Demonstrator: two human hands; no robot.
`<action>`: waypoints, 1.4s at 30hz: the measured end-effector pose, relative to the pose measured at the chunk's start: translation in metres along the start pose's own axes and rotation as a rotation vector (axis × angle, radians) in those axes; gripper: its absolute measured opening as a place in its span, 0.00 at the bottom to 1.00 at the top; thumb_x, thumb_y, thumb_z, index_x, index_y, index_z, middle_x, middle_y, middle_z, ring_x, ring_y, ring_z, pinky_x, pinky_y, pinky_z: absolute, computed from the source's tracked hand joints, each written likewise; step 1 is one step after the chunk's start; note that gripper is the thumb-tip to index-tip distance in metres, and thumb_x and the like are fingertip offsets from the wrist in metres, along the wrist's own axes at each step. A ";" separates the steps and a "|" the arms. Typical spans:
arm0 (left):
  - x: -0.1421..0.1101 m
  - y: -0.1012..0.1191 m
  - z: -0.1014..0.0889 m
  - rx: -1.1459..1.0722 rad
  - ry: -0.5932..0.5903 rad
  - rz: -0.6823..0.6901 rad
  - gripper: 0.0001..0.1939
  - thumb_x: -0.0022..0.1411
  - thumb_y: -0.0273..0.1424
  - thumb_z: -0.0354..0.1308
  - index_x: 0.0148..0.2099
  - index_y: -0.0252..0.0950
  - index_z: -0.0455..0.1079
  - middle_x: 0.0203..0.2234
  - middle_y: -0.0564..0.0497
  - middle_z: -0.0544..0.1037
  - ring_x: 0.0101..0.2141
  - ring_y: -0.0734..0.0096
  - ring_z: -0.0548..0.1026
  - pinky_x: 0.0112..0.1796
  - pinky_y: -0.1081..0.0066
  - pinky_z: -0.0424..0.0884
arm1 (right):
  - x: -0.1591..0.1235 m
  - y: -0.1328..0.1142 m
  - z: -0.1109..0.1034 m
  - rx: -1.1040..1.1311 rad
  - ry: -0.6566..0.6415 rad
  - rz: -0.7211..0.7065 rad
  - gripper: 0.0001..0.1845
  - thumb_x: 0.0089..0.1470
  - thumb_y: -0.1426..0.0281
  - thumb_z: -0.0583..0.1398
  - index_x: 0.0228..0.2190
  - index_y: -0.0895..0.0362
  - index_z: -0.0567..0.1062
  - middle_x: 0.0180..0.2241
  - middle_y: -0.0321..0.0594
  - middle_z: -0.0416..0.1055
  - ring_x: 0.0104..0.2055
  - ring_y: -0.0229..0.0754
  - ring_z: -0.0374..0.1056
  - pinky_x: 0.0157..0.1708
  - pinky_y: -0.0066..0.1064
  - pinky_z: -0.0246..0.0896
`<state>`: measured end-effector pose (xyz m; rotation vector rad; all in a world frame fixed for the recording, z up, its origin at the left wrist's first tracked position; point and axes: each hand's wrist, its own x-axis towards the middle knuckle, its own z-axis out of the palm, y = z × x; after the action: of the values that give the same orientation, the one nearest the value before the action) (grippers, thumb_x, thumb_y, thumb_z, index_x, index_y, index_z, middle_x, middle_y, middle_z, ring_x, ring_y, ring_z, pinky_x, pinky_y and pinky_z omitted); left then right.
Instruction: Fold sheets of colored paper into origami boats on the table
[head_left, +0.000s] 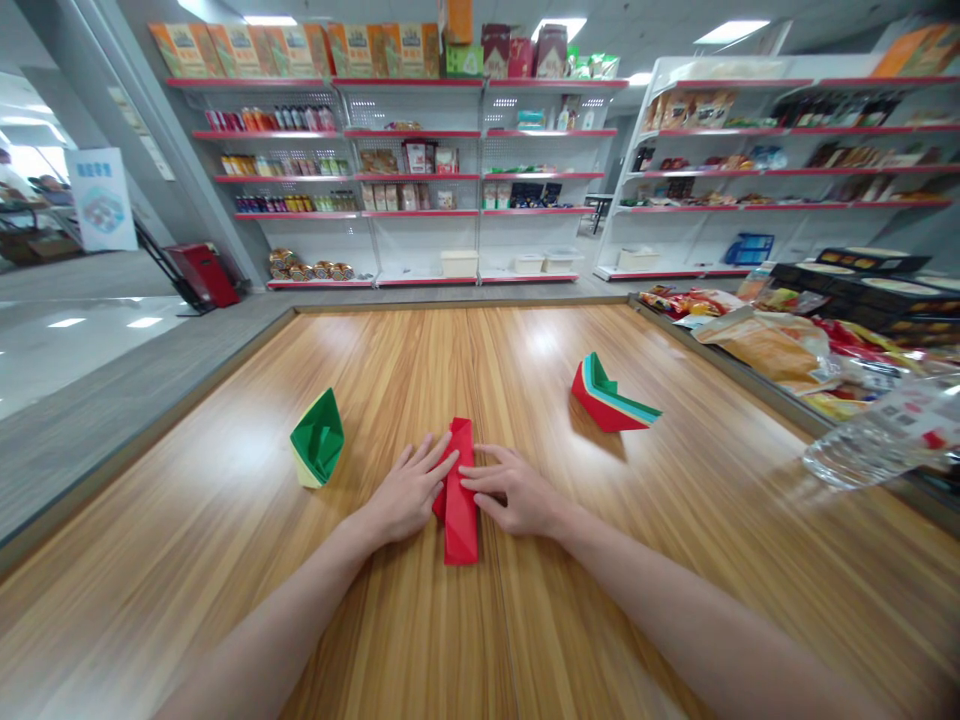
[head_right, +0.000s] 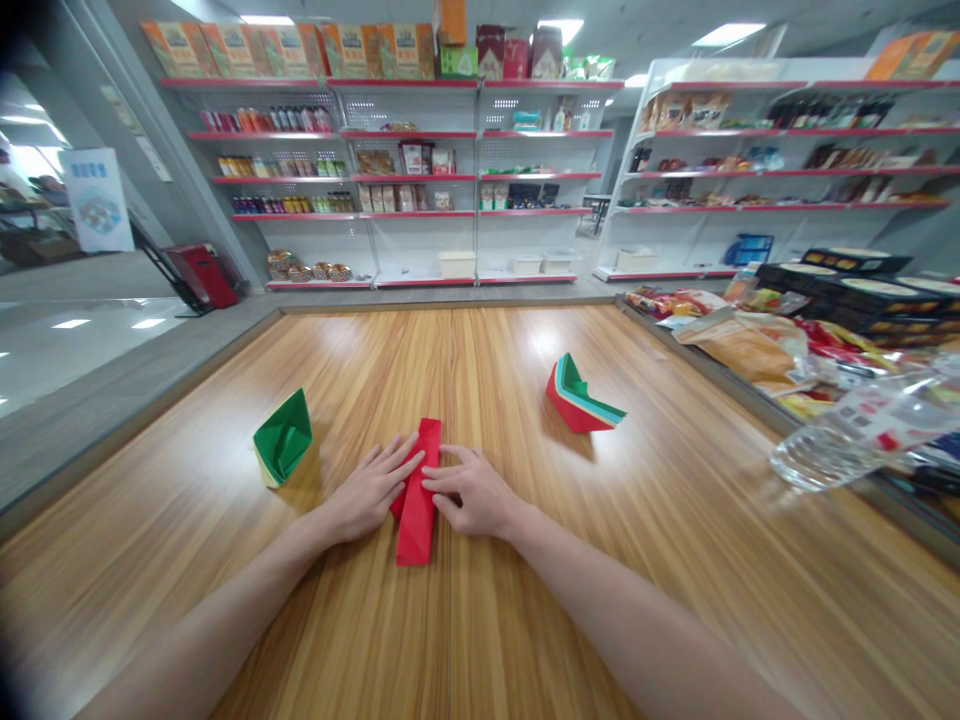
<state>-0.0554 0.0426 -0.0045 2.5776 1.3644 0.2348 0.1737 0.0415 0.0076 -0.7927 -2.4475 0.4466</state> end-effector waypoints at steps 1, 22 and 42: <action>0.000 0.000 -0.002 -0.016 -0.022 0.002 0.26 0.68 0.32 0.37 0.66 0.48 0.44 0.66 0.56 0.42 0.64 0.58 0.38 0.59 0.50 0.43 | 0.000 -0.001 0.000 0.063 0.001 -0.064 0.15 0.52 0.73 0.56 0.41 0.54 0.78 0.44 0.37 0.75 0.57 0.51 0.57 0.54 0.47 0.53; -0.003 0.000 -0.014 -0.092 -0.058 0.040 0.28 0.63 0.44 0.48 0.63 0.45 0.53 0.66 0.53 0.43 0.64 0.50 0.39 0.59 0.45 0.44 | -0.002 -0.006 0.006 0.316 -0.142 -0.221 0.15 0.43 0.79 0.57 0.31 0.55 0.80 0.35 0.35 0.79 0.31 0.40 0.63 0.38 0.33 0.60; -0.008 0.005 -0.038 -0.236 -0.194 0.122 0.30 0.54 0.37 0.60 0.60 0.52 0.60 0.64 0.56 0.51 0.63 0.43 0.36 0.56 0.36 0.38 | 0.003 0.017 0.011 -0.149 0.228 0.353 0.16 0.56 0.72 0.54 0.44 0.52 0.77 0.45 0.39 0.75 0.43 0.47 0.62 0.45 0.44 0.59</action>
<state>-0.0651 0.0376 0.0335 2.4170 1.0467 0.1501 0.1734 0.0551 -0.0076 -1.2747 -2.1513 0.2824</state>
